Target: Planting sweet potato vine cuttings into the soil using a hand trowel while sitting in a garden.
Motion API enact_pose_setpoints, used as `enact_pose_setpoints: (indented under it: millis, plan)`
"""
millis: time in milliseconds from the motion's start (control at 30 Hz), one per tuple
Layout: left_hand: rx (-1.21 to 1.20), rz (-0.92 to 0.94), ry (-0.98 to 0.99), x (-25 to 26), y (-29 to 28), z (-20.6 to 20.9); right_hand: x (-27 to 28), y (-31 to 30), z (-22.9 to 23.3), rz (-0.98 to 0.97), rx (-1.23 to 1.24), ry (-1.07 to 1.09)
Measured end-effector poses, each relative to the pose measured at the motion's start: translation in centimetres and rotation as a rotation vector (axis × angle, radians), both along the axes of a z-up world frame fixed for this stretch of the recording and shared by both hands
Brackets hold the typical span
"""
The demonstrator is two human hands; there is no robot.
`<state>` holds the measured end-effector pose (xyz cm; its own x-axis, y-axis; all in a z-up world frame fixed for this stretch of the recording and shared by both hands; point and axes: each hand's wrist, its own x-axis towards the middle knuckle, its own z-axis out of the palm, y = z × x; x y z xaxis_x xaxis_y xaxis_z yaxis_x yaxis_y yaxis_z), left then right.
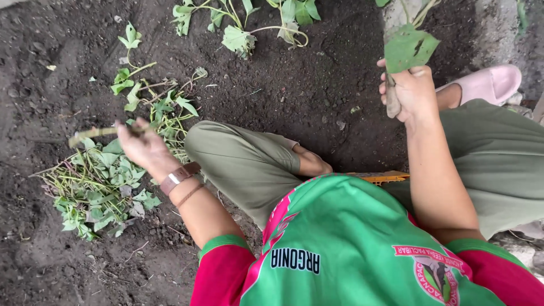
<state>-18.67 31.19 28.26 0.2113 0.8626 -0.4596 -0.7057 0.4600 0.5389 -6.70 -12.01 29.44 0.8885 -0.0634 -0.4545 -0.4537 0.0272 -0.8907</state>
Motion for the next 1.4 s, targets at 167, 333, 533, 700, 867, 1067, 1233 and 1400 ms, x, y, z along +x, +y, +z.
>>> enact_pose_setpoints:
  millis: [167,333,533,700,867,1067,1233,1400]
  plan:
    - [0.353,-0.749,0.104,4.5,-9.8,4.6,-0.2,1.6,2.2,0.056,0.119,-0.003]
    - [0.731,-1.371,-0.017,7.4,-19.9,2.9,-0.2,1.5,2.4,0.196,0.218,-0.005]
    - [0.943,-1.575,-0.094,9.2,-24.6,3.0,-2.1,0.9,4.0,0.466,0.034,-0.226]
    - [0.878,-1.625,-0.158,8.7,-24.6,3.0,-3.7,1.1,4.7,0.465,-0.028,-0.275]
    - [0.847,-1.606,-0.187,7.5,-25.7,2.1,-5.8,0.8,4.6,0.509,-0.102,-0.382]
    - [0.867,-1.661,-0.133,4.8,-26.4,3.5,-8.6,-0.2,5.3,0.662,-0.363,-0.506]
    - [1.359,-1.836,-0.048,3.3,-26.5,5.8,-11.1,-1.4,5.7,0.714,-0.838,-0.507]
    - [1.028,-1.933,-0.526,4.7,-28.3,4.9,-12.4,-1.2,8.5,0.681,-1.016,-0.288]
